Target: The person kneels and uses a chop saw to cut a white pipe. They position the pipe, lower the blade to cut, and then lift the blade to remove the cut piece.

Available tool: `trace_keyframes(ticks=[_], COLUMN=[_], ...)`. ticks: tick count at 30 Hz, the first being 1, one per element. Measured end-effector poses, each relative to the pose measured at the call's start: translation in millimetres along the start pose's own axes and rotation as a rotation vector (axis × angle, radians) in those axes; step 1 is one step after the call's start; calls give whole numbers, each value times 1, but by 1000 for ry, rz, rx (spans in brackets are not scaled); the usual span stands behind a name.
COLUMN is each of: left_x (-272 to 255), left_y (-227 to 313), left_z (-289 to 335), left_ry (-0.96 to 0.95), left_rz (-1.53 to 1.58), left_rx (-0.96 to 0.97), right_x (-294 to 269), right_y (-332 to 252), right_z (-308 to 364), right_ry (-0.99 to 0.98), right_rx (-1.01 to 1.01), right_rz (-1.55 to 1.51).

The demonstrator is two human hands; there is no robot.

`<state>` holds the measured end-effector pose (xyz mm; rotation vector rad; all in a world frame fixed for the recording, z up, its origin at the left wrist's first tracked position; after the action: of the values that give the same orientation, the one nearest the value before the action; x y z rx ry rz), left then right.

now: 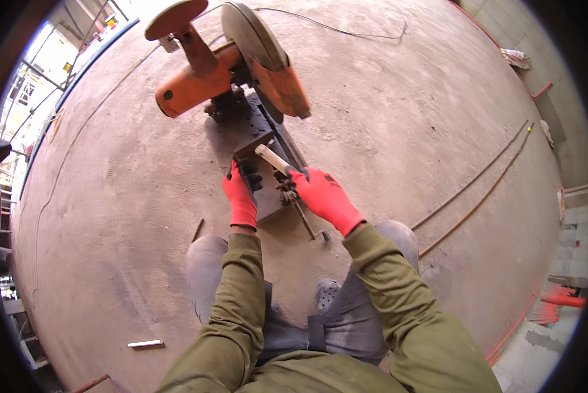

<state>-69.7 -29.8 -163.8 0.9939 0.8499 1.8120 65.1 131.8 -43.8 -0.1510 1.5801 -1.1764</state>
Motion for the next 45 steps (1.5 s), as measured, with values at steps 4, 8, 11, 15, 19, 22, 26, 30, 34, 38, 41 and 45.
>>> trace_keyframes(ticks=[4, 8, 11, 15, 19, 22, 26, 30, 34, 38, 41, 45], left_x=[-22, 23, 62, 97, 115, 131, 140, 132, 143, 153, 155, 153], left_y=[50, 194, 295, 341, 337, 316, 299, 288, 277, 271, 277, 284], left_z=[-28, -22, -6, -43, -52, -51, -51, -52, -55, -51, -49, -48], left_ry=[298, 97, -20, -143, -207, 8, 38, 257, 277, 339, 389, 368], left_rz=[17, 72, -248, -723, -783, -693, -569, -669, -446, -388, -435, -555], left_rx=[202, 897, 1211, 1513, 1053, 1319, 1414, 1446, 1315, 1329, 1355, 1294], right_x=[-19, -26, -31, -24, -20, -21, -19, -20, -22, -30, -31, -27], right_y=[2, -12, -26, -37, -36, -39, -29, -30, -28, -28, -27, -29], right_z=[13, 27, 33, 39, 43, 43, 41, 45, 50, 55, 58, 58], right_ry=[-70, -129, -179, -328, -326, -333, -318, -346, -404, -472, -530, -587], right_rx=[-24, -75, -80, -66, -92, -96, -142, -223, -200, -196, -206, -247], right_rz=[72, -45, -119, -92, -53, 39, 100, 187, 179, 174, 189, 216])
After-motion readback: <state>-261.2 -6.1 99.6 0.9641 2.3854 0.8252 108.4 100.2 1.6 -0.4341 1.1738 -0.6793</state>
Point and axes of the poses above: each hand's wrist, its own z-axis away from the middle knuckle, its own x-axis out of the palm, y = z × x, the point moved 3 cm from there along -z, towards the middle knuckle, and after that the axes turned 14 degrees about y, right-handed, at the moved point
